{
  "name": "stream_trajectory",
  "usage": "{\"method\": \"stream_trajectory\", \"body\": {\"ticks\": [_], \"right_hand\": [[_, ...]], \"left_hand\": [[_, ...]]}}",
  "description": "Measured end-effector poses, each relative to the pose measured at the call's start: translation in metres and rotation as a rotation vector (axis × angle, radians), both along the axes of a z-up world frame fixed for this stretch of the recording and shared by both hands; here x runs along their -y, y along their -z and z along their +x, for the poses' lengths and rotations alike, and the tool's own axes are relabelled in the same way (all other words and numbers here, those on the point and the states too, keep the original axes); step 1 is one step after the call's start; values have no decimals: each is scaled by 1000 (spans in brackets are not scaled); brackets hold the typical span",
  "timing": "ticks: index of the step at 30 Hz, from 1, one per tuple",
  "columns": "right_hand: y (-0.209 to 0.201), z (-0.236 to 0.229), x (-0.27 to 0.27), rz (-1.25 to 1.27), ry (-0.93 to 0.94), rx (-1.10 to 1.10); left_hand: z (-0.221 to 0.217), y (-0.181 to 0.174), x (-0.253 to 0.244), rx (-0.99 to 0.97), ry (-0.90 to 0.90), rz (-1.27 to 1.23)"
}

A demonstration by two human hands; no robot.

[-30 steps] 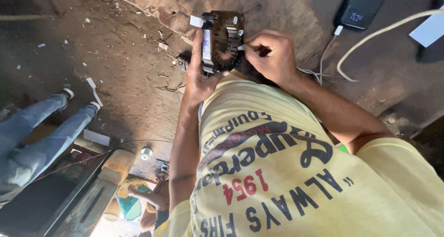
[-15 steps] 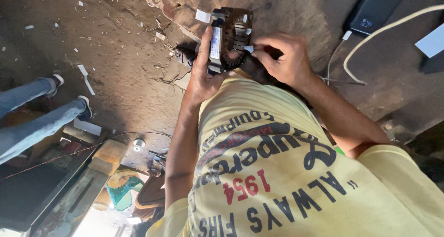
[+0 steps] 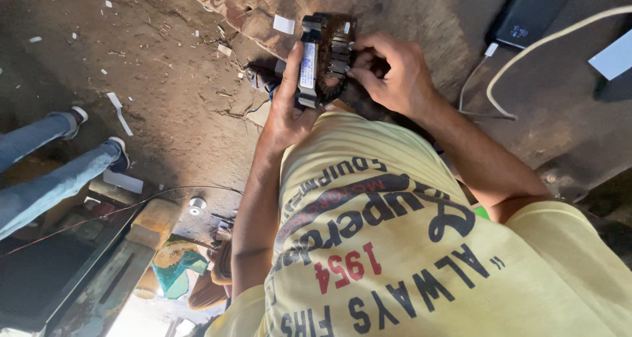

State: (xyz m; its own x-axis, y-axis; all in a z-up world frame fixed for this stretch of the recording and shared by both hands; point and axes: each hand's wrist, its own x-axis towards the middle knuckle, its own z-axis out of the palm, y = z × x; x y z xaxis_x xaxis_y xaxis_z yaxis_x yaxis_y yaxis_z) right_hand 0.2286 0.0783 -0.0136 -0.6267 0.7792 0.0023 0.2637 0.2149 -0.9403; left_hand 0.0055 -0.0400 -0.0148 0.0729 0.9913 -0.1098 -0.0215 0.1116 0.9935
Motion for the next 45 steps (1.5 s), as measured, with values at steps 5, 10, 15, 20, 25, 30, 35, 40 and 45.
{"method": "stream_trajectory", "body": {"ticks": [5,10,15,20,25,30,35,40,45], "right_hand": [[-11,-3,-9,8,-30,59],[-13,2,-23,67,-84,219],[-14,2,-4,-59,24,103],[-21,6,29,-305,136,-86],[-17,15,40,-327,125,-157],[-26,13,47,-424,174,-154],[-40,12,44,-213,103,67],[-50,11,39,-326,145,29],[-43,28,30,-752,249,-263]], "left_hand": [[1,3,4,-88,14,21],[9,-5,-3,-72,16,33],[16,-19,-12,-500,41,305],[20,-29,-10,-613,12,220],[27,-28,-10,-585,-106,154],[30,-21,-15,-537,-122,144],[32,-14,-15,-557,-113,134],[33,-15,-18,-540,-110,165],[31,-15,-18,-517,-44,109]]}}
